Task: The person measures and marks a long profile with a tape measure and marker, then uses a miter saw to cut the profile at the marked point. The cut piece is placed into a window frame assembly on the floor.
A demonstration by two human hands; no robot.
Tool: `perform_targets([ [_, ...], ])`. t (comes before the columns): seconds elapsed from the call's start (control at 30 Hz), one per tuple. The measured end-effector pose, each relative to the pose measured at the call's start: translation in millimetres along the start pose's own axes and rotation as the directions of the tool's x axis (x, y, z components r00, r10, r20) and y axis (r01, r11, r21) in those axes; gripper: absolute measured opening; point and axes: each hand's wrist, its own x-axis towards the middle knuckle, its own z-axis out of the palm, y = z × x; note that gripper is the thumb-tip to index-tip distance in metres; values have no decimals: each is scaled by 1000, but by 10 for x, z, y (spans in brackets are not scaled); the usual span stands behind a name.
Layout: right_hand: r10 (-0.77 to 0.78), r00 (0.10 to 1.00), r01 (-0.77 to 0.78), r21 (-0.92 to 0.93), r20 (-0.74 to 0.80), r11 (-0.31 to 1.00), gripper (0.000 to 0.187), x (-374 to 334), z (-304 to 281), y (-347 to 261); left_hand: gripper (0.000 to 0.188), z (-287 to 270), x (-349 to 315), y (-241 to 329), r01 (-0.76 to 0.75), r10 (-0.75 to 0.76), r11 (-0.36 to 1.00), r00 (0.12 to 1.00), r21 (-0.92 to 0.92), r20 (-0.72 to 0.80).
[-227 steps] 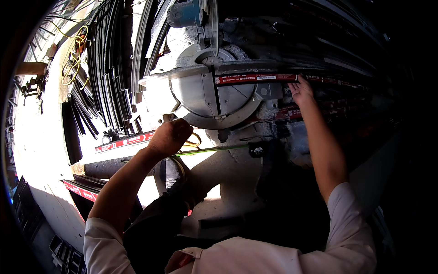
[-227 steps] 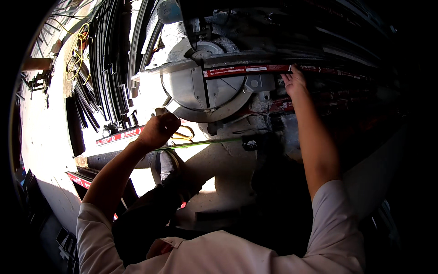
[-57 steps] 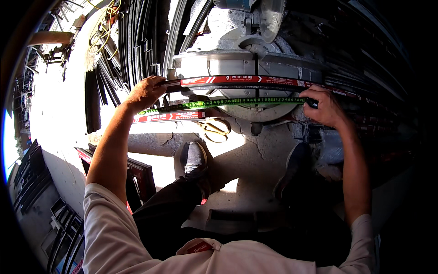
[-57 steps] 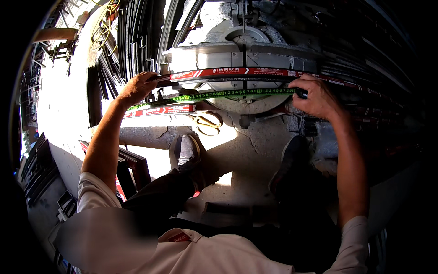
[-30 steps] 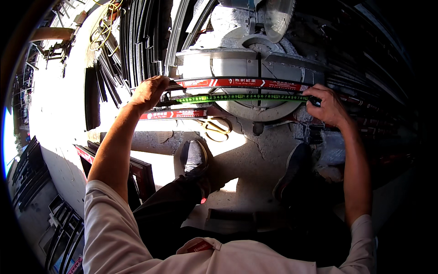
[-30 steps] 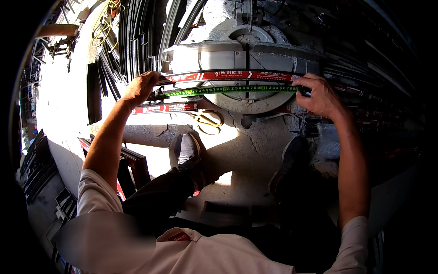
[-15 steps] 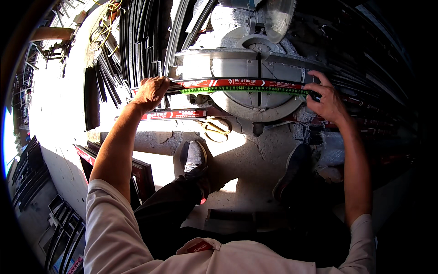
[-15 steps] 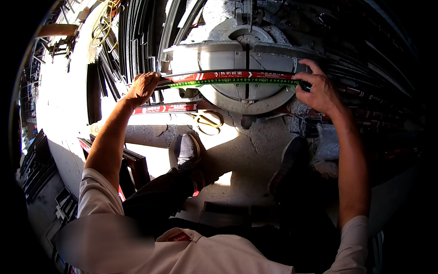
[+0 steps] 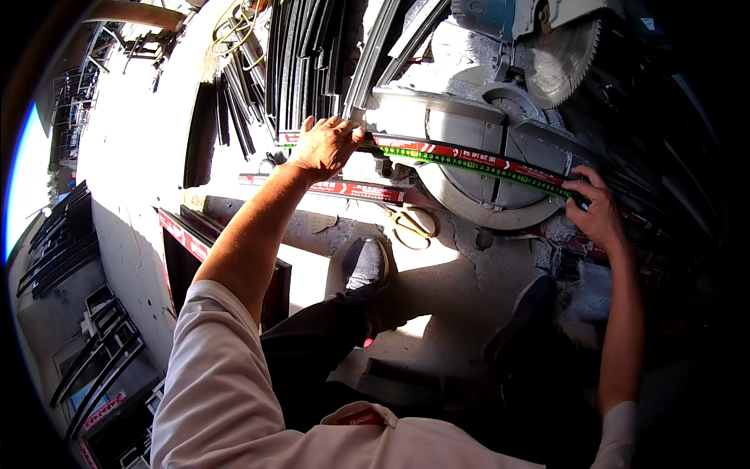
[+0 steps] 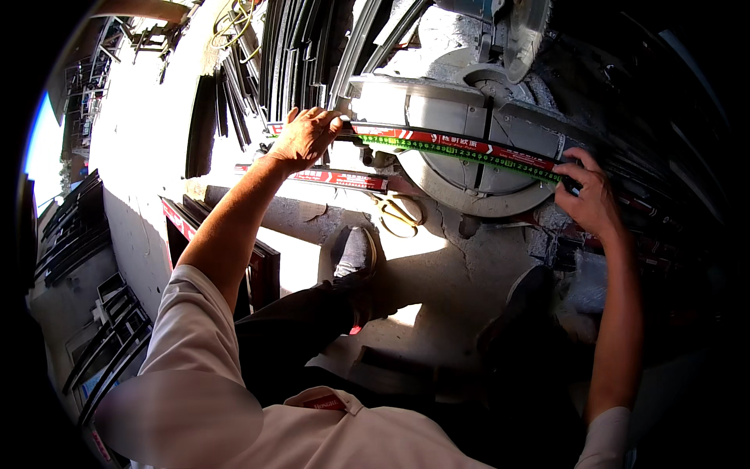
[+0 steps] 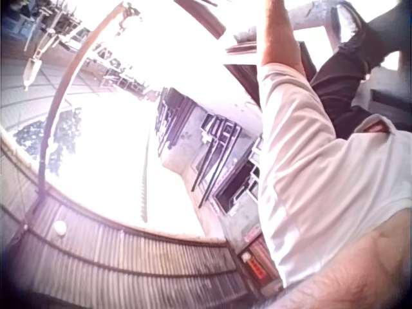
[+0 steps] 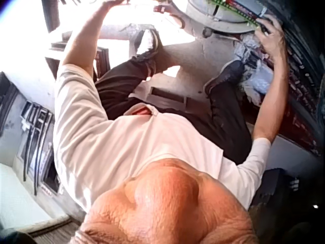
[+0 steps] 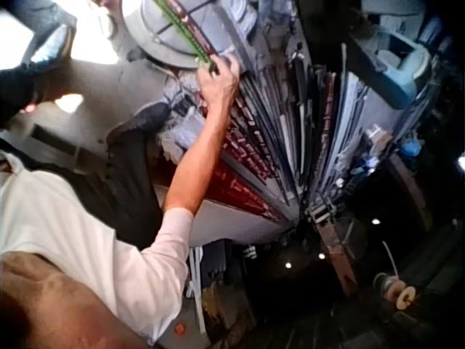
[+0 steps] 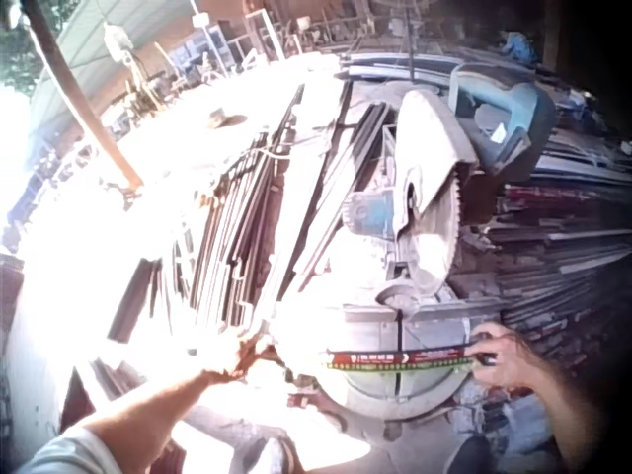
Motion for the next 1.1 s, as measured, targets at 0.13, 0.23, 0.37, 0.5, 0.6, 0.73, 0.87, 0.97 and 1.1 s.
perform_targets([
  [0.13,2,1000,-1,-4,11,1000,28,2,-32,-45,77,-88,-54,182,-132,129,991,988,-30,-90],
  [0.23,6,1000,-6,18,7,1000,27,-8,-44,-8,83,-169,-81,306,-100,100,995,995,12,17],
  [0.37,-5,1000,5,31,3,999,27,-20,-72,41,73,-100,-89,280,-154,156,985,988,83,-17],
  [0.5,-12,1000,12,36,1,999,27,-31,-87,84,61,49,-53,195,-138,156,979,981,148,-117],
  [0.6,6,1000,-6,36,8,999,28,-33,-88,95,53,76,-26,143,-134,154,976,981,170,-114],
  [0.73,14,1000,-14,27,6,1000,28,-25,-103,95,45,141,-20,94,-100,125,971,987,217,-104],
  [0.87,18,1000,-18,3,-4,1000,28,-22,-112,60,39,205,-10,61,-69,107,960,986,273,-126],
  [0.97,47,999,-47,16,-4,999,28,-29,-127,23,18,117,11,173,-73,120,946,984,317,-133],
  [1.1,69,997,-68,21,-26,997,28,-26,-107,-7,24,173,6,132,-56,92,956,989,287,-114],
])
